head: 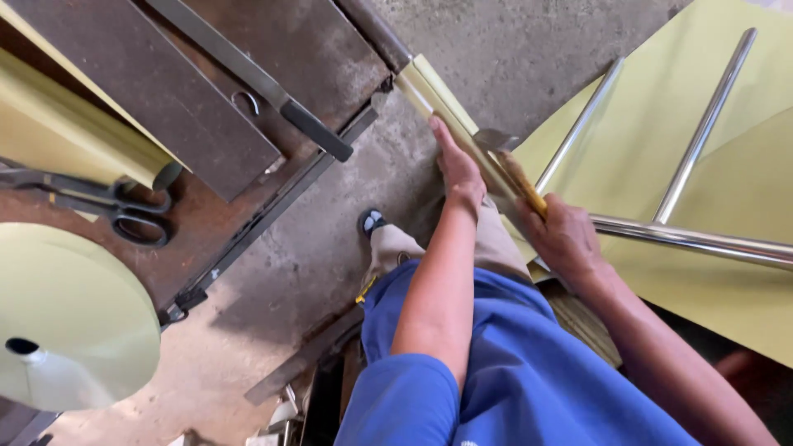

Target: Shaping thin metal sheets into a cylindrical form using a metal pipe as a mandrel and a hammer.

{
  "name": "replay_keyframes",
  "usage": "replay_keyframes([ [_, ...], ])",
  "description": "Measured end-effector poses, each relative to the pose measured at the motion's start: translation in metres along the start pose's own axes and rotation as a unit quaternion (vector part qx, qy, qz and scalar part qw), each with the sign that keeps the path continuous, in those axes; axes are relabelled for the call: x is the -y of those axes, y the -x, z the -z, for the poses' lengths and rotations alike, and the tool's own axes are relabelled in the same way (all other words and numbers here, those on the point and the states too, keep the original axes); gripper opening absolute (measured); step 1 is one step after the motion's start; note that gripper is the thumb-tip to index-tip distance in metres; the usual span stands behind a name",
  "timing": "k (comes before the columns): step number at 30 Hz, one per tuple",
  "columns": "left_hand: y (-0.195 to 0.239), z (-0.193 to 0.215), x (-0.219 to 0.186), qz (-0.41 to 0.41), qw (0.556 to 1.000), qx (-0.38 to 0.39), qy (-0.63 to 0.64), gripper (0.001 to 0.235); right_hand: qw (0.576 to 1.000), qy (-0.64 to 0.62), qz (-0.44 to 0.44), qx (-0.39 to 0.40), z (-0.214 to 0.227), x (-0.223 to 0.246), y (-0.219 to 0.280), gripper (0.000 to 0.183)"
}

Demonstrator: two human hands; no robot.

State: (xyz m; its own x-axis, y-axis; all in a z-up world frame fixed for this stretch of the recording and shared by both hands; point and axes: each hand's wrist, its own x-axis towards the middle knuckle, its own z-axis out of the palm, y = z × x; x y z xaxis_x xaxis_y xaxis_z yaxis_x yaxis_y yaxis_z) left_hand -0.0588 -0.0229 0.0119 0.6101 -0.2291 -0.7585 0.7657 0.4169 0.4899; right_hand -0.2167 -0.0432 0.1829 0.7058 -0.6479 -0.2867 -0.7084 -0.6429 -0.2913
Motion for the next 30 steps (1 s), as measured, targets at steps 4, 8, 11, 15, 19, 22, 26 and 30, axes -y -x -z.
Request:
replay_keyframes([
  [4,0.041,-0.005,-0.03,0.076,0.997,-0.012,0.032,0.11,0.994,-0.097,0.006,-0.053,0.028,0.025,0.031,0.037],
  [8,0.018,0.003,-0.001,0.056,0.998,0.002,0.023,0.11,0.995,-0.091,-0.013,-0.047,-0.002,-0.017,0.025,0.037],
  [11,0.02,-0.001,-0.021,0.025,0.999,0.012,0.023,0.107,0.998,-0.063,-0.007,-0.031,0.011,-0.001,0.02,0.038],
  [15,0.048,-0.013,-0.035,0.093,0.995,-0.002,0.036,0.099,0.985,-0.143,-0.024,-0.096,0.031,0.02,0.044,0.036],
  [19,0.031,-0.003,-0.022,0.059,0.997,0.021,0.05,0.097,0.992,-0.098,-0.006,-0.08,-0.023,-0.027,0.036,0.034],
  [22,0.012,0.001,-0.008,-0.001,0.999,0.01,0.043,0.101,0.999,-0.035,0.007,-0.036,-0.008,-0.01,0.031,0.036],
  [26,0.034,0.002,-0.023,0.068,0.997,-0.024,0.01,0.108,0.991,-0.121,-0.023,-0.048,-0.006,0.004,0.033,0.038],
  [30,0.033,-0.006,-0.026,0.039,0.999,-0.006,0.005,0.113,0.997,-0.052,-0.049,0.014,-0.018,-0.014,0.015,0.04],
])
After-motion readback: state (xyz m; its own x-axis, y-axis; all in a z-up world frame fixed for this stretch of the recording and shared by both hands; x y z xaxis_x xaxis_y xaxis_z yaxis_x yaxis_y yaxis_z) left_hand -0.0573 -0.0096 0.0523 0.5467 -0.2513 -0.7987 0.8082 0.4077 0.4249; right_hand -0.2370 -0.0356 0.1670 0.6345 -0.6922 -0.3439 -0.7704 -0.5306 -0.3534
